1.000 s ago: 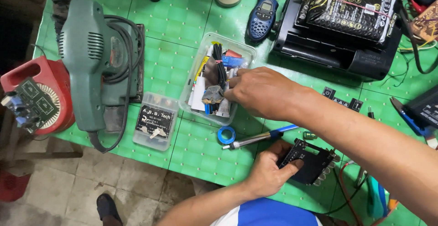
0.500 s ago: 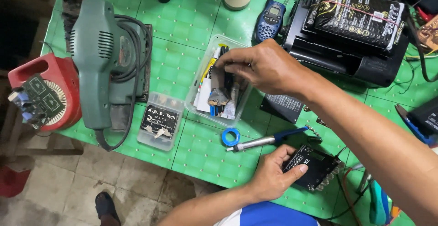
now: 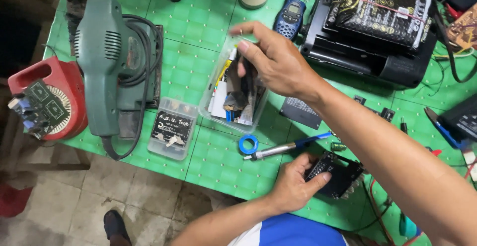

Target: Using a soldering iron and a desoldering pump to remove solder from components on a circuit board.

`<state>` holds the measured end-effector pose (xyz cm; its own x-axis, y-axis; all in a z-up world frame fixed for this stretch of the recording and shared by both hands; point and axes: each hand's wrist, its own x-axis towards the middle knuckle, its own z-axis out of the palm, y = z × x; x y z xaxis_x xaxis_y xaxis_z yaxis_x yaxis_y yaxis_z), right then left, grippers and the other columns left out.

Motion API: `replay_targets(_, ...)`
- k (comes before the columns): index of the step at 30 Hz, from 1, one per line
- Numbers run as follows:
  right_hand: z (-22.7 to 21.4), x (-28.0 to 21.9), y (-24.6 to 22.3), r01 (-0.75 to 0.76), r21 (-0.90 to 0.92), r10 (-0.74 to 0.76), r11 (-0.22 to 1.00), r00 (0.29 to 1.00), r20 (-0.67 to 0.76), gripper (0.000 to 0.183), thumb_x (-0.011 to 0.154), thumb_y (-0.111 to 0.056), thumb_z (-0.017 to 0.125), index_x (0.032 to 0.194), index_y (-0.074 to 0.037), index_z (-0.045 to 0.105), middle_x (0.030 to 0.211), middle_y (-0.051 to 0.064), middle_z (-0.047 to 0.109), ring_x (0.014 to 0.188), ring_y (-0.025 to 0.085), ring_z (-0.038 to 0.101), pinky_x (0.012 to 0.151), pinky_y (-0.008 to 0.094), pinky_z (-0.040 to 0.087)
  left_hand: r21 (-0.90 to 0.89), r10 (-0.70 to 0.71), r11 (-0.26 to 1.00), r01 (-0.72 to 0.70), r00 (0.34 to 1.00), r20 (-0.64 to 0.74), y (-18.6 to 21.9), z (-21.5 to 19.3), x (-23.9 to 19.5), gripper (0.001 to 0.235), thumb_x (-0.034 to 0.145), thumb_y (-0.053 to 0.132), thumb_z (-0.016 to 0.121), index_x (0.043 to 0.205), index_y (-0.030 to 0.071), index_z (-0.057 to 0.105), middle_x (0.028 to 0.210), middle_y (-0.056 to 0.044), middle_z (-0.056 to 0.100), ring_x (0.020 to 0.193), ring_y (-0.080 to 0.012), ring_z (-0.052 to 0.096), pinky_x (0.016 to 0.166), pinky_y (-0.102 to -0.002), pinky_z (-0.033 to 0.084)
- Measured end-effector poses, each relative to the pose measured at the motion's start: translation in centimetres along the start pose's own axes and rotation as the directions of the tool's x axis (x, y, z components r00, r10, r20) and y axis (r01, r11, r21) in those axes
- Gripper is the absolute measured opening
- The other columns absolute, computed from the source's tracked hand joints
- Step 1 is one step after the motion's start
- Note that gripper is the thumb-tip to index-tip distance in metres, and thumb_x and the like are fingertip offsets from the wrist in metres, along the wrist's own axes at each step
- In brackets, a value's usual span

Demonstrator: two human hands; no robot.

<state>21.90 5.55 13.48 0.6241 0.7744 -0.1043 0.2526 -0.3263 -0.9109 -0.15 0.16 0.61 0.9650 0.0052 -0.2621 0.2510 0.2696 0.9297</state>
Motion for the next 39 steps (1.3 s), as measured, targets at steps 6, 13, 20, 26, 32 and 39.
replay_targets(6, -2.0, -5.1, -0.1, 0.133, 0.230, -0.069, 0.964, 0.961, -0.267, 0.010, 0.110, -0.016, 0.055, 0.115, -0.010, 0.060, 0.072, 0.002, 0.062, 0.064, 0.005, 0.055, 0.060, 0.018, 0.044, 0.031, 0.024, 0.999, -0.023, 0.999, -0.029, -0.8, 0.1, 0.0, 0.035, 0.092, 0.019, 0.072, 0.122, 0.004, 0.064, 0.111, -0.005, 0.071, 0.099, -0.0147, 0.065, 0.091, -0.030, 0.053)
replay_targets(13, -2.4, -19.5, 1.7, 0.036, 0.313, 0.136, 0.949, 0.849, -0.511, 0.040, 0.101, -0.026, 0.055, 0.123, 0.007, 0.057, 0.098, 0.023, 0.073, 0.076, 0.026, 0.075, 0.050, 0.027, 0.054, 0.014, -0.018, 1.000, 0.019, 0.998, -0.054, 0.0, 0.1, -0.1, 0.030, 0.094, 0.021, 0.072, 0.119, 0.005, 0.066, 0.103, -0.004, 0.074, 0.094, -0.0123, 0.068, 0.088, -0.028, 0.058)
replay_targets(20, 1.7, -27.8, 5.7, -0.119, 0.188, 0.213, 0.975, 0.742, -0.635, 0.024, 0.101, -0.012, 0.058, 0.109, 0.005, 0.074, 0.072, 0.011, 0.066, 0.056, 0.016, 0.059, 0.053, 0.025, 0.049, 0.041, 0.010, 0.999, -0.009, 1.000, -0.027, 2.1, -0.2, -1.0, 0.028, 0.098, 0.019, 0.067, 0.121, 0.002, 0.065, 0.109, -0.007, 0.074, 0.102, -0.0150, 0.069, 0.092, -0.030, 0.056)
replay_targets(26, 5.0, -27.1, 8.2, -0.012, 0.184, 0.142, 0.983, 0.685, -0.715, 0.016, 0.089, 0.000, 0.072, 0.104, 0.003, 0.076, 0.071, 0.015, 0.078, 0.057, 0.017, 0.074, 0.053, 0.028, 0.061, 0.069, 0.041, 0.997, -0.035, 0.996, -0.085, 2.4, -0.7, -1.5, 0.022, 0.093, 0.001, 0.073, 0.115, -0.001, 0.072, 0.084, -0.013, 0.078, 0.074, -0.0117, 0.067, 0.068, -0.030, 0.060)
replay_targets(32, 6.4, -26.5, 10.2, 0.064, 0.213, 0.119, 0.975, 0.658, -0.743, 0.015, 0.088, 0.002, 0.072, 0.103, 0.004, 0.076, 0.069, 0.014, 0.075, 0.061, 0.014, 0.073, 0.057, 0.028, 0.061, 0.124, 0.080, 0.990, -0.067, 0.991, -0.111, 3.0, -0.1, -1.5, 0.020, 0.092, 0.002, 0.074, 0.112, -0.001, 0.073, 0.079, -0.012, 0.077, 0.071, -0.0117, 0.065, 0.065, -0.031, 0.058)
replay_targets(39, 6.3, -26.3, 10.1, 0.022, 0.076, 0.043, 0.997, 0.657, -0.753, 0.014, 0.086, -0.003, 0.078, 0.100, -0.003, 0.080, 0.065, 0.011, 0.074, 0.059, 0.017, 0.074, 0.053, 0.028, 0.058, 0.176, 0.097, 0.982, -0.074, 0.987, -0.125, 3.2, 0.0, -1.5, 0.019, 0.091, 0.005, 0.076, 0.110, 0.001, 0.074, 0.077, -0.013, 0.077, 0.070, -0.0117, 0.065, 0.063, -0.031, 0.058)
